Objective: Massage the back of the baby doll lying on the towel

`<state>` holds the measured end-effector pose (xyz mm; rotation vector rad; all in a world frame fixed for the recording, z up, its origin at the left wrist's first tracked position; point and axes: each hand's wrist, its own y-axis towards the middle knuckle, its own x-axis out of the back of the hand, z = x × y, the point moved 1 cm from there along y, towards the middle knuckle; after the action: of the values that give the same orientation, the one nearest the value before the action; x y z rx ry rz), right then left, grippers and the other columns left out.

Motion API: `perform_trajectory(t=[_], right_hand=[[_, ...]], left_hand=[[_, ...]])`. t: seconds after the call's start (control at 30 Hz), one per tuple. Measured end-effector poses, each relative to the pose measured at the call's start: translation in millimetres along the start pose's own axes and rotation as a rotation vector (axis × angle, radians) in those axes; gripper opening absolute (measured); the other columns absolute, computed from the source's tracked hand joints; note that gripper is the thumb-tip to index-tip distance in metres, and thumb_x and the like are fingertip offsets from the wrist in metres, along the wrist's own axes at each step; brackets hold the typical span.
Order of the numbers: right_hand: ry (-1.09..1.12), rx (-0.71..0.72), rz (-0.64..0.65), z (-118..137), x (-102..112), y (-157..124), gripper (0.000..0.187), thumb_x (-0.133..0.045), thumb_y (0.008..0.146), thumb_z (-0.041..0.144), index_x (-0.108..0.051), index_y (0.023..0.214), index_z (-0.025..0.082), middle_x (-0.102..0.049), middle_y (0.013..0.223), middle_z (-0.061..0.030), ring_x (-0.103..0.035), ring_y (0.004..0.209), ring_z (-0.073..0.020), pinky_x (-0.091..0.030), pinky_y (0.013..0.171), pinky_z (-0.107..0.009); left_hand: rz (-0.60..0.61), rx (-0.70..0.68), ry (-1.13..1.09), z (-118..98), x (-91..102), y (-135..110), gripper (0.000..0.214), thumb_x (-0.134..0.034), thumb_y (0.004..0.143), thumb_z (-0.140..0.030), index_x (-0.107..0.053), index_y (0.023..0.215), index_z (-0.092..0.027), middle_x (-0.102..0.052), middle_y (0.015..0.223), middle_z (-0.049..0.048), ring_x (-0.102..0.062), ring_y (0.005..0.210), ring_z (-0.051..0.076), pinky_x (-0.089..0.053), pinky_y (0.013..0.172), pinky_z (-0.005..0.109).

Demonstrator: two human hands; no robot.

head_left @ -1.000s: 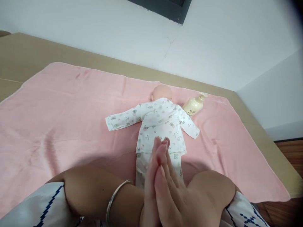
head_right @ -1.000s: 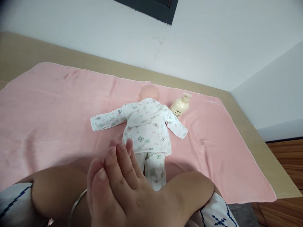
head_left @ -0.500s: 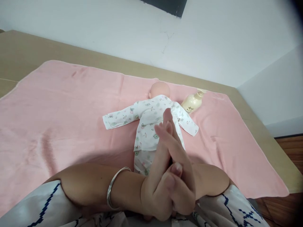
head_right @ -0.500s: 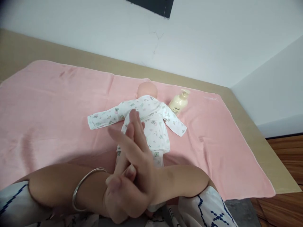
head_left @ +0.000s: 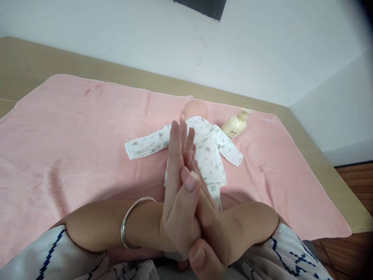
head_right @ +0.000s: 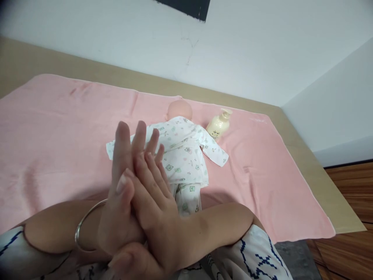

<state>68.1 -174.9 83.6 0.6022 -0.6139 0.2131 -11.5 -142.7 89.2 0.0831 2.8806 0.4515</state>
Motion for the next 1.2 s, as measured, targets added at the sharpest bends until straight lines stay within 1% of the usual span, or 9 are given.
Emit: perform_trajectory(t=[0.1, 0.23, 0.47, 0.67, 0.73, 0.83, 1.0, 1.1, 1.2], right_hand=[[0.042, 0.029, 0.042, -2.7, -3.6, 0.8, 0.074, -0.02, 0.1, 0.057, 0.019, 0.16, 0.035, 0.013, 0.171, 0.0108, 0.002, 0.158, -0.0243, -0.013, 0.133, -0.051], [0.076, 0.067, 0.015, -6.5, -5.4, 3.7, 0.08, -0.028, 0.101, 0.048, 0.022, 0.159, 0.028, 0.014, 0.171, 0.0069, 0.004, 0.159, -0.0236, -0.023, 0.132, -0.05], [0.05, 0.007, -0.01, -3.4, 1.3, 11.4, 0.088, -0.04, 0.102, 0.039, 0.028, 0.157, 0.031, 0.012, 0.171, 0.0113, -0.013, 0.16, -0.0237, -0.028, 0.132, -0.047], [0.03, 0.021, -0.002, -9.1, 7.5, 17.4, 0.077, -0.037, 0.103, 0.042, 0.003, 0.162, 0.012, -0.025, 0.168, -0.0178, -0.022, 0.158, -0.0285, -0.022, 0.131, -0.053], [0.0, 0.033, 0.037, -11.5, 12.2, 20.8, 0.074, -0.036, 0.104, 0.041, -0.002, 0.162, 0.009, -0.03, 0.166, -0.0212, -0.024, 0.157, -0.0288, -0.02, 0.131, -0.055], [-0.078, -0.038, 0.102, -16.8, 20.2, 29.2, 0.07, -0.032, 0.105, 0.039, -0.001, 0.163, 0.014, -0.03, 0.167, -0.0164, -0.023, 0.158, -0.0246, -0.02, 0.131, -0.054], [-0.257, -0.162, 0.165, -35.0, 21.7, 47.2, 0.069, -0.028, 0.106, 0.042, 0.001, 0.164, 0.017, -0.026, 0.169, -0.0086, -0.013, 0.159, -0.0221, -0.019, 0.131, -0.052], [-0.416, -0.251, 0.141, -55.7, 16.9, 56.4, 0.064, -0.027, 0.104, 0.031, -0.012, 0.163, 0.011, -0.029, 0.168, -0.0123, -0.014, 0.16, -0.025, -0.017, 0.131, -0.055], [-0.635, -0.35, 0.172, -83.6, 12.0, 64.9, 0.062, -0.032, 0.099, 0.023, -0.031, 0.156, 0.0, -0.028, 0.166, -0.0214, -0.013, 0.159, -0.0334, -0.015, 0.13, -0.059]], left_hand=[[0.005, 0.009, -0.07, -8.6, 2.6, 16.6, 0.047, -0.034, 0.104, -0.05, -0.034, 0.151, -0.048, -0.031, 0.166, -0.0116, -0.023, 0.157, 0.026, -0.029, 0.127, 0.056], [0.006, 0.071, -0.166, -7.8, 9.1, 43.5, 0.045, -0.031, 0.106, -0.041, -0.03, 0.15, -0.048, -0.034, 0.164, -0.0101, -0.026, 0.156, 0.019, -0.029, 0.128, 0.047], [0.05, 0.019, -0.221, 14.9, 16.3, 73.3, 0.042, -0.039, 0.103, -0.049, -0.04, 0.144, -0.043, -0.044, 0.159, -0.0047, -0.03, 0.155, 0.022, -0.029, 0.128, 0.046], [-0.026, 0.005, -0.293, 14.2, 14.7, 86.3, 0.036, -0.043, 0.103, -0.039, -0.042, 0.138, -0.039, -0.046, 0.154, -0.0024, -0.033, 0.153, 0.023, -0.026, 0.128, 0.045], [-0.071, 0.009, -0.306, 16.4, 14.0, 94.2, 0.034, -0.041, 0.102, -0.032, -0.043, 0.136, -0.034, -0.05, 0.149, 0.0005, -0.04, 0.15, 0.022, -0.027, 0.127, 0.046], [-0.193, 0.06, -0.195, 40.1, 14.0, 109.3, 0.026, -0.041, 0.102, -0.029, -0.05, 0.127, -0.031, -0.059, 0.14, 0.0016, -0.051, 0.141, 0.022, -0.036, 0.122, 0.046], [-0.279, -0.046, 0.102, 114.6, 15.3, 131.7, 0.019, -0.046, 0.104, -0.033, -0.059, 0.115, -0.025, -0.064, 0.126, 0.0018, -0.056, 0.127, 0.02, -0.042, 0.115, 0.041], [-0.282, 0.042, 0.135, 144.5, 14.9, 138.3, 0.016, -0.046, 0.102, -0.03, -0.06, 0.107, -0.024, -0.067, 0.114, 0.0027, -0.06, 0.113, 0.018, -0.048, 0.104, 0.04], [-0.276, 0.088, 0.124, 150.9, 14.4, 138.9, 0.018, -0.043, 0.101, -0.027, -0.06, 0.1, -0.024, -0.068, 0.104, 0.0014, -0.063, 0.104, 0.017, -0.051, 0.097, 0.038]])
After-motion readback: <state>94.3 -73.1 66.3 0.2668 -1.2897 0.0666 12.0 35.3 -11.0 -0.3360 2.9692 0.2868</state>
